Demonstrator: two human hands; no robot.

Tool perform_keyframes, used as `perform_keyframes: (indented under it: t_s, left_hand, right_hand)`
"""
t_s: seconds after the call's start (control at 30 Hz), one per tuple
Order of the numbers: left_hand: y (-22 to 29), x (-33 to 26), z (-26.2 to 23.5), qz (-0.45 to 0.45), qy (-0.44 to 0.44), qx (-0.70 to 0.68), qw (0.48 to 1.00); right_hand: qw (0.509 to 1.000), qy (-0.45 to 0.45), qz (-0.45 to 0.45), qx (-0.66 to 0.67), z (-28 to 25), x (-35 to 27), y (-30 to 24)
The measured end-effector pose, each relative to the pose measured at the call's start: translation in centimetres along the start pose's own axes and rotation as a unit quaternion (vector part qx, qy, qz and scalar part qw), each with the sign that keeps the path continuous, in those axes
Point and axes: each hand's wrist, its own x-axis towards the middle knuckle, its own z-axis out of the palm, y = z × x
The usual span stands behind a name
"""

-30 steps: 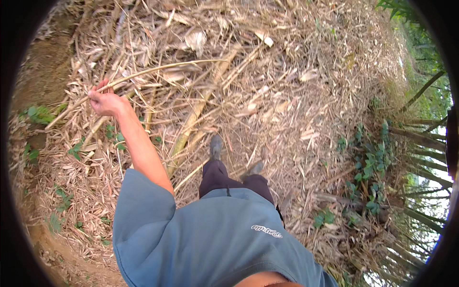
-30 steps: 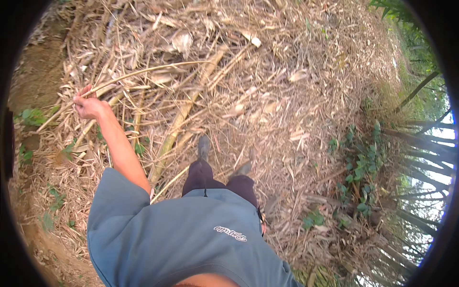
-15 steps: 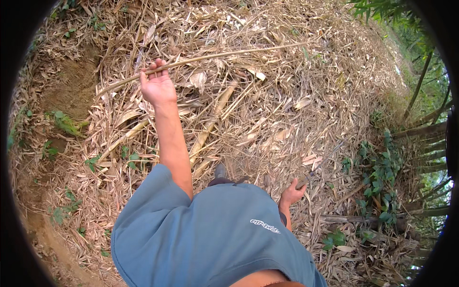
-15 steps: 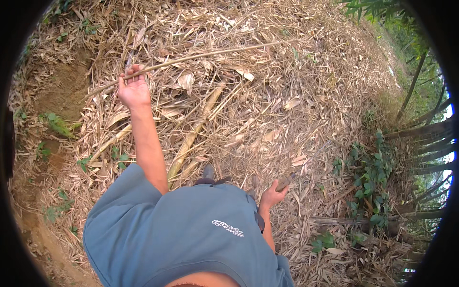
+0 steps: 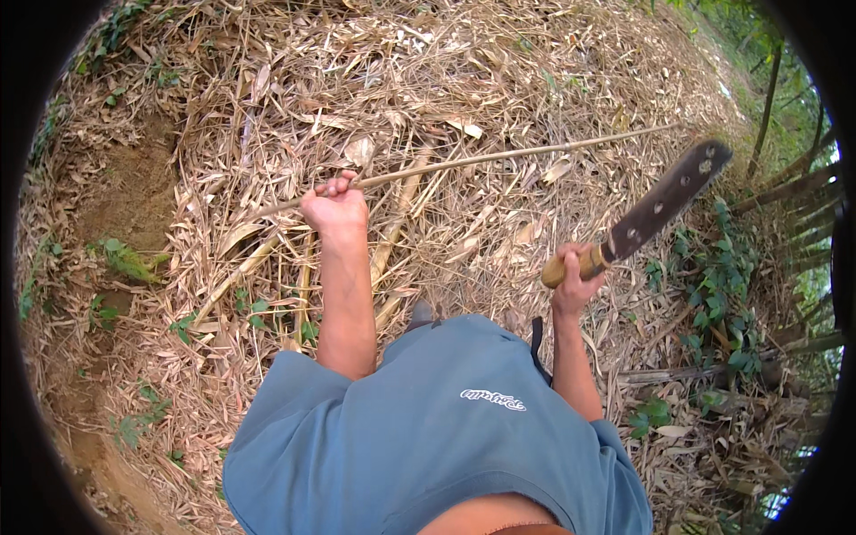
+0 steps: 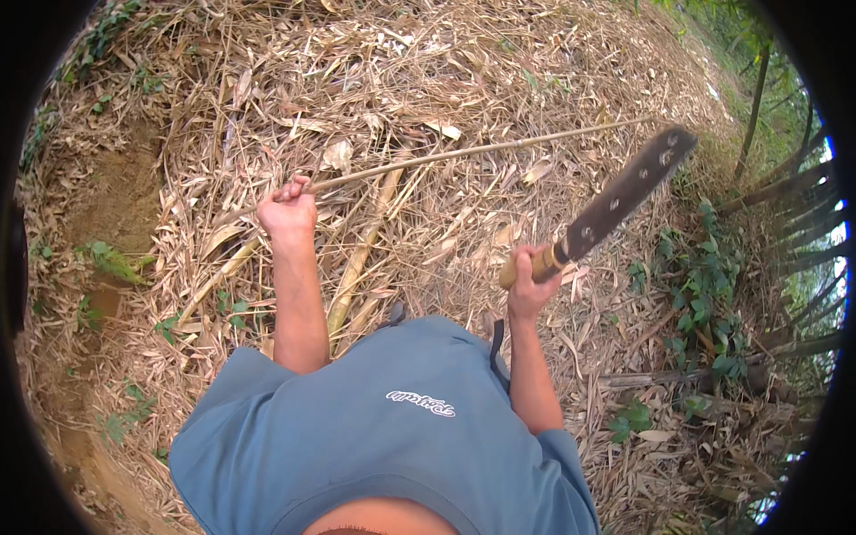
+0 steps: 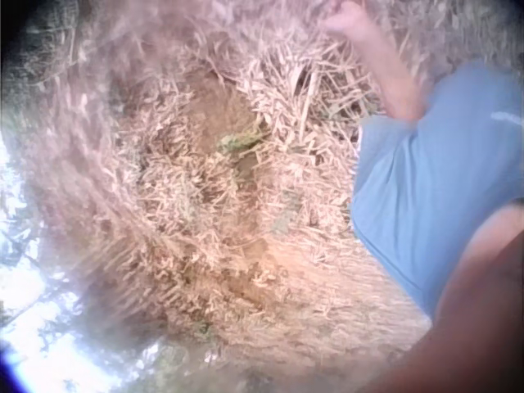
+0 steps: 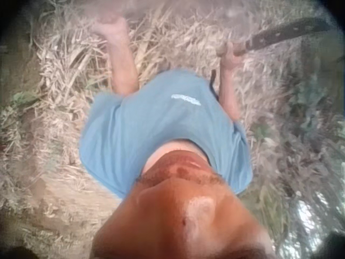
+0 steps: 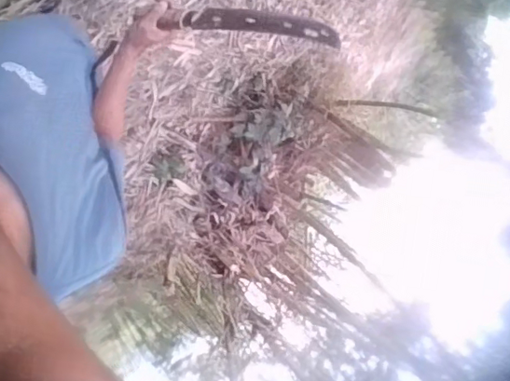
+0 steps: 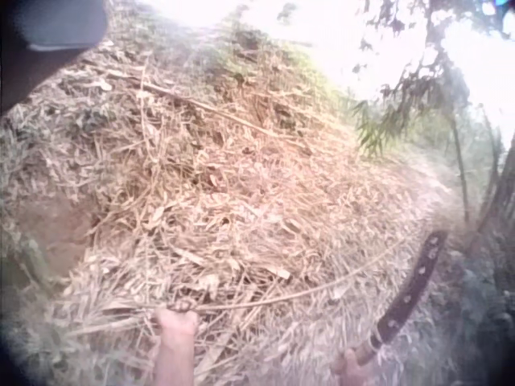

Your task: The person sits on the ground in a bamboo grove and uses a machete to split a bamboo stalk into thin strips. They then stand up and use the machete to cut a larger bamboo stalk from a standing plant.

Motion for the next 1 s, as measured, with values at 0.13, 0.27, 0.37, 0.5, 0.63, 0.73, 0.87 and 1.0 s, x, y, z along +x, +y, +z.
perform_keyframes:
  t_s: [0.13,0.27,0.37,0.5,0.63,0.73,0.87,1.0]
  left_hand:
    - [-0.9,0.5,-3.1,-0.068,0.110,0.043,0.991]
    - [-2.2,0.3,-5.7,-0.098,0.180,0.052,0.977]
    - [-2.7,0.2,-7.7,-0.136,0.165,0.122,0.969]
    - [-3.9,1.2,-10.7,-0.158,0.158,0.138,0.965]
    - [-5.8,1.8,-13.8,-0.263,0.134,0.169,0.940]
    - [-6.9,0.1,-15.5,-0.298,0.174,0.404,0.847]
    - [-7.5,-5.1,-15.2,-0.144,0.138,0.545,0.814]
    - [-7.8,-10.9,-12.3,-0.014,-0.158,0.620,0.768]
  right_hand:
    - [0.997,0.046,0.020,0.062,3.3,2.6,-1.5]
    - [0.992,0.104,0.013,0.069,5.6,3.5,-2.1]
    - [0.983,0.145,0.007,0.113,6.2,3.6,-2.4]
    - [0.977,0.172,0.009,0.129,5.8,3.8,-3.5]
    - [0.975,0.203,0.009,0.087,5.0,4.0,-4.9]
    - [0.976,0.207,-0.002,0.066,4.4,4.6,-5.6]
    - [0.986,0.166,-0.014,0.016,3.2,5.3,-6.3]
    - [0.994,0.103,-0.031,-0.013,3.1,5.2,-6.7]
